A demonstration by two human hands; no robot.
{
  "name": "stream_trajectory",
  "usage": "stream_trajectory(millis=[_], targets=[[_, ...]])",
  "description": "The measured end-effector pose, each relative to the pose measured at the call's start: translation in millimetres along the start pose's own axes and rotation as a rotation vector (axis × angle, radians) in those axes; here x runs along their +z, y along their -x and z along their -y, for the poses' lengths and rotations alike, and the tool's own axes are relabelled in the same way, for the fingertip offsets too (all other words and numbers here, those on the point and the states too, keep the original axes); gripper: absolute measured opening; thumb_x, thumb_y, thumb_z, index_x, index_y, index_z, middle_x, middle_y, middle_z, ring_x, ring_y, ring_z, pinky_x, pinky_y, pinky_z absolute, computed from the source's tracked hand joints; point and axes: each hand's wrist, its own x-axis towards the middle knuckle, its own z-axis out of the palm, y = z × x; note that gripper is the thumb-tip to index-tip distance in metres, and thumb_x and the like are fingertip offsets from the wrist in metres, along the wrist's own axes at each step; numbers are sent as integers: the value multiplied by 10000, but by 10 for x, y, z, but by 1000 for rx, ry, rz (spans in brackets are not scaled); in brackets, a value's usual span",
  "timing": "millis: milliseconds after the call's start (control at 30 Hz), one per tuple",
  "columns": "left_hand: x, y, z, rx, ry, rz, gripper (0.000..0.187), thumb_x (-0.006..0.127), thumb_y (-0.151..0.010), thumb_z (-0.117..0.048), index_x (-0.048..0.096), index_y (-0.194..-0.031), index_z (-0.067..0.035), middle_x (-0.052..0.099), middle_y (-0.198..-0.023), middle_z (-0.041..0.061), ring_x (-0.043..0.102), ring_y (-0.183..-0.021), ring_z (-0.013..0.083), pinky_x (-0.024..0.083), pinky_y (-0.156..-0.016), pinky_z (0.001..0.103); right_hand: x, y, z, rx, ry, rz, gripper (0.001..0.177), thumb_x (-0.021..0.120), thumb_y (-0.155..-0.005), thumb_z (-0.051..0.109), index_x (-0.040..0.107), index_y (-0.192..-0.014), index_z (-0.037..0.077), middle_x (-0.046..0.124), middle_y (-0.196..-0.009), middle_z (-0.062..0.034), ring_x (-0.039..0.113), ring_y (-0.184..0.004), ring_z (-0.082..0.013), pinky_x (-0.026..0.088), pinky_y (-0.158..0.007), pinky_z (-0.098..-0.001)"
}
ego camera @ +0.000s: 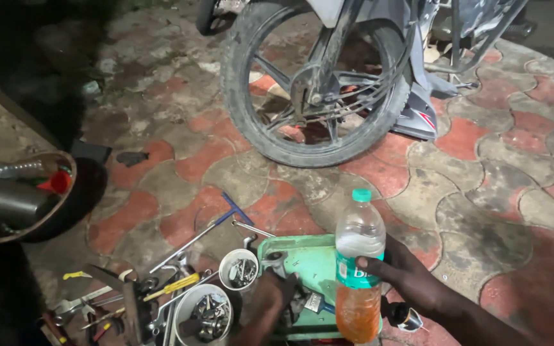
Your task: The person sits on the ground beside a motorcycle and works on a carburetor placed in a green tray. They handle and turn the carburetor body, pick at its parts, scrub components with a brush, use a screwdriver on it, and pour liquid from a plastic bottle over the parts in the tray.
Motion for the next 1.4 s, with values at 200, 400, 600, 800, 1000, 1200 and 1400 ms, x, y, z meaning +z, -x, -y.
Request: stream_trajectory(millis=[200, 400, 600, 800, 1000, 1200, 1400], targets=[[-65, 374, -472, -163, -127, 21, 686, 731, -823, -514, 562, -1356, -117, 679, -1305, 166, 646, -1234, 363, 525, -1023, 493, -72, 26, -57, -34, 18, -42, 712, 728, -838, 304, 488, -1457, 47, 678, -1380, -124, 601, -1306, -243, 450, -1099, -411], [33, 197, -531, -236, -48, -5, 765, 699, -846, -424, 370, -1466, -119, 637, -1369, 159, 621, -1276, 390, 492, -1057, 548, 9, 11, 82, -19, 24, -76, 750, 746, -812, 306, 462, -1470, 87, 683, -1378, -105, 606, -1314, -227, 442, -1103, -407], [383, -415, -230, -218, 27, 24, 674, 593, -865, -319, 391, -1450, -52, 616, -1381, 242, 597, -1287, 437, 468, -1099, 517, 3, -4, 117, -45, 30, -69, 786, 776, -785, 306, 460, -1471, 93, 667, -1381, -102, 602, -1324, -227, 439, -1109, -410], [335, -378, -293, -312, 35, 33, 715, 597, -843, -399, 455, -1436, -25, 599, -1406, 243, 580, -1323, 421, 452, -1128, 497, 32, 6, 188, -6, 26, -79, 820, 780, -771, 327, 455, -1492, 111, 626, -1382, -96, 606, -1330, -225, 445, -1113, -413], [402, -575, -218, -336, 35, 26, 796, 646, -825, -559, 486, -1417, -51, 599, -1407, 213, 584, -1326, 383, 461, -1127, 477, -7, -51, 116, -1, 33, -70, 881, 793, -759, 330, 439, -1545, 145, 613, -1397, -82, 600, -1341, -217, 447, -1119, -414], [-161, -551, -568, 152, 424, 84, 549, 649, -904, -464, 681, -1213, -11, 717, -1183, 183, 688, -1080, 300, 522, -927, 417, -183, -250, -437, -32, 15, 37, 816, 833, -754, 307, 482, -1454, 76, 678, -1362, -125, 623, -1293, -255, 478, -1095, -437], [-1691, 1353, -1592, 716, 778, 438, 433, 569, -1012, -372, 644, -1283, -42, 678, -1240, 65, 636, -1197, 191, 473, -1052, 348, -288, -241, -1351, -100, 27, 220, 839, 842, -778, 281, 445, -1483, 58, 632, -1431, -115, 553, -1356, -247, 419, -1124, -424]])
